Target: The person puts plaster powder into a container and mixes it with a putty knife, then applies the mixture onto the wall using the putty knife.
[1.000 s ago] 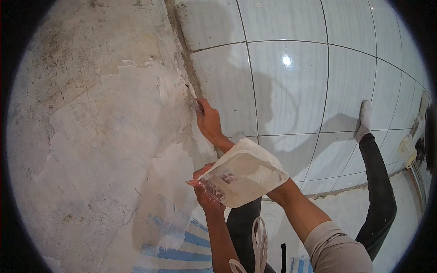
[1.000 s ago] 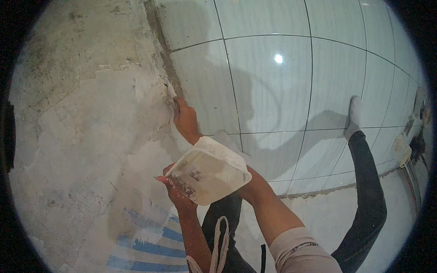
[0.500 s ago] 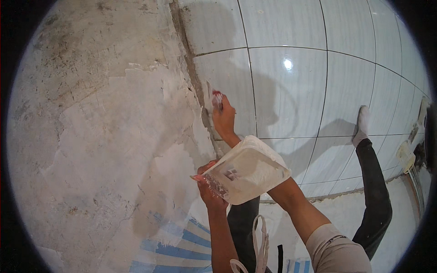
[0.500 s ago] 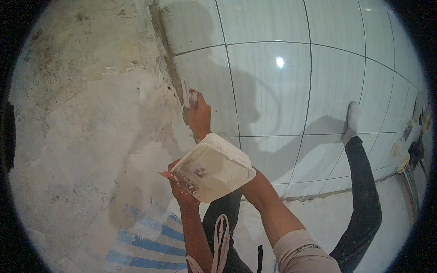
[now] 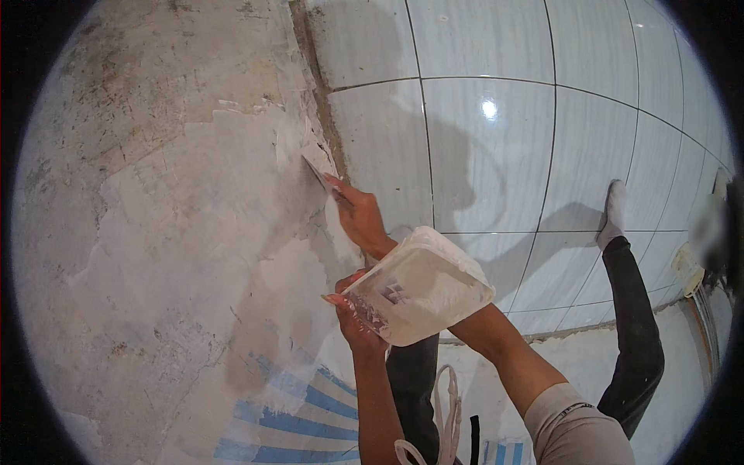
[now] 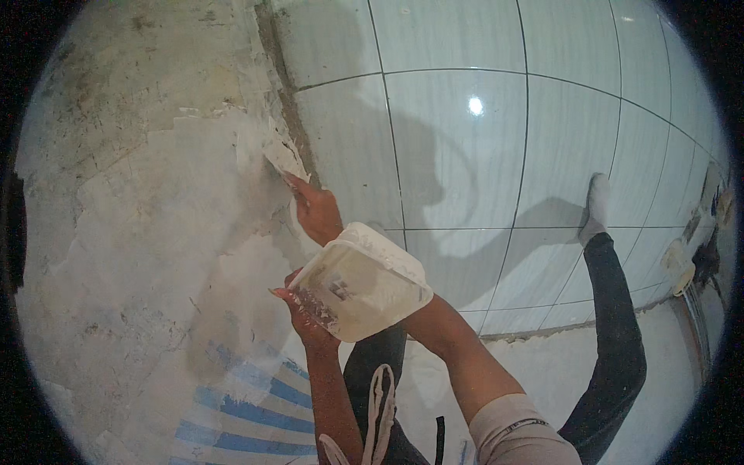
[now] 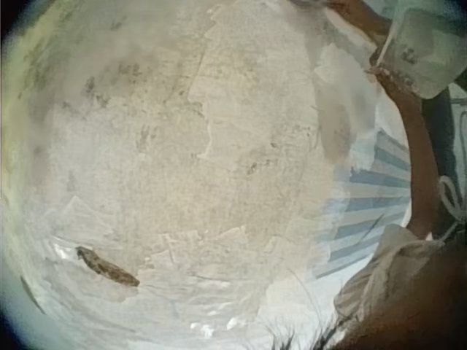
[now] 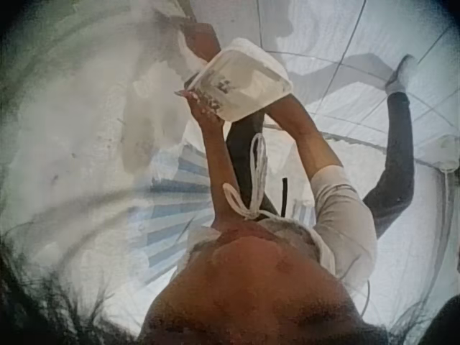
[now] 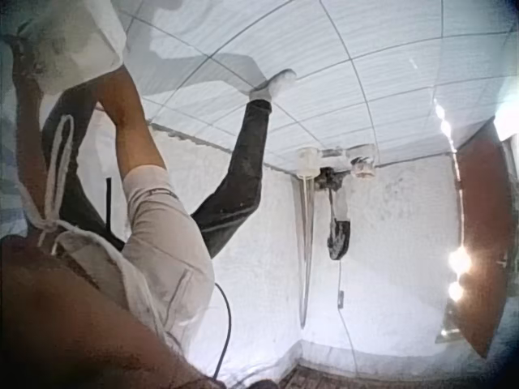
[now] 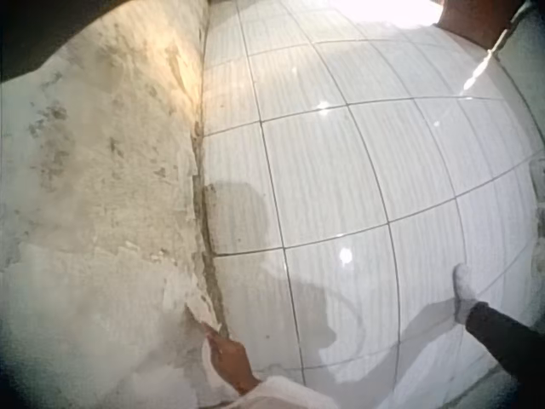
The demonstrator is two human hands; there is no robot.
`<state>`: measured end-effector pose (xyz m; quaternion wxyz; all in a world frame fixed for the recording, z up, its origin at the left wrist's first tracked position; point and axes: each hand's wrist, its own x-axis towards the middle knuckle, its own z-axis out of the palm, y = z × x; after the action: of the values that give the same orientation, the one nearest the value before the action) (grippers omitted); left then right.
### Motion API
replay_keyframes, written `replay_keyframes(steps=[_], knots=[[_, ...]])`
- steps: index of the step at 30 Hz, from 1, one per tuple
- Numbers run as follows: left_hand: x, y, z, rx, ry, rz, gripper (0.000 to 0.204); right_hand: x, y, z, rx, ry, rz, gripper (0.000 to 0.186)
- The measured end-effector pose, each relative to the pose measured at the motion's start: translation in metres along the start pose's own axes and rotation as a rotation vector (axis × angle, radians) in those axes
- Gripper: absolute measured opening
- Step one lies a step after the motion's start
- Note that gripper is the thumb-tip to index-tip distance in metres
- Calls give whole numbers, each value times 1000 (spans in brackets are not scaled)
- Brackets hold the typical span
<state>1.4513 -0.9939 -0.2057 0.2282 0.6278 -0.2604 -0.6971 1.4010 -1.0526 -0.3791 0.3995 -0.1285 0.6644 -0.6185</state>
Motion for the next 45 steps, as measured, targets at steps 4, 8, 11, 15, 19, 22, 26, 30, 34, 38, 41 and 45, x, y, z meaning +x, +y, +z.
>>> replay_keyframes(steps=[4,8,11,15,19,22,26,30,34,38,41,45], knots=[[-1,-2,3,34,41,-4,62,-9,6,-13,-7,186,249,35],[-2,-7,10,87,12,-18,64,-9,42,-4,-145,214,366,30],[-3,-13,7,50,47,-20,64,-13,48,13,-197,165,329,26],[-6,-11,0,47,37,-25,64,-21,32,23,-143,164,344,23],[-7,-20,-5,26,-22,-4,61,-21,42,6,101,183,267,20],[-8,-17,-4,-26,-35,4,58,-2,24,-18,22,144,495,24],[-9,-13,-5,-50,-65,-1,58,26,49,8,-184,310,297,28],[-11,-7,0,-42,10,0,59,22,30,41,-238,182,166,34],[-10,-10,10,-49,-28,-48,69,-9,2,27,-255,81,131,36],[-9,-18,4,-71,-6,-47,70,-27,-3,-11,9,-50,221,31],[-8,-33,12,-109,-54,-60,70,-30,27,-77,112,30,244,21],[-12,-26,17,-109,-57,-24,71,-14,-26,-169,94,143,273,20]])
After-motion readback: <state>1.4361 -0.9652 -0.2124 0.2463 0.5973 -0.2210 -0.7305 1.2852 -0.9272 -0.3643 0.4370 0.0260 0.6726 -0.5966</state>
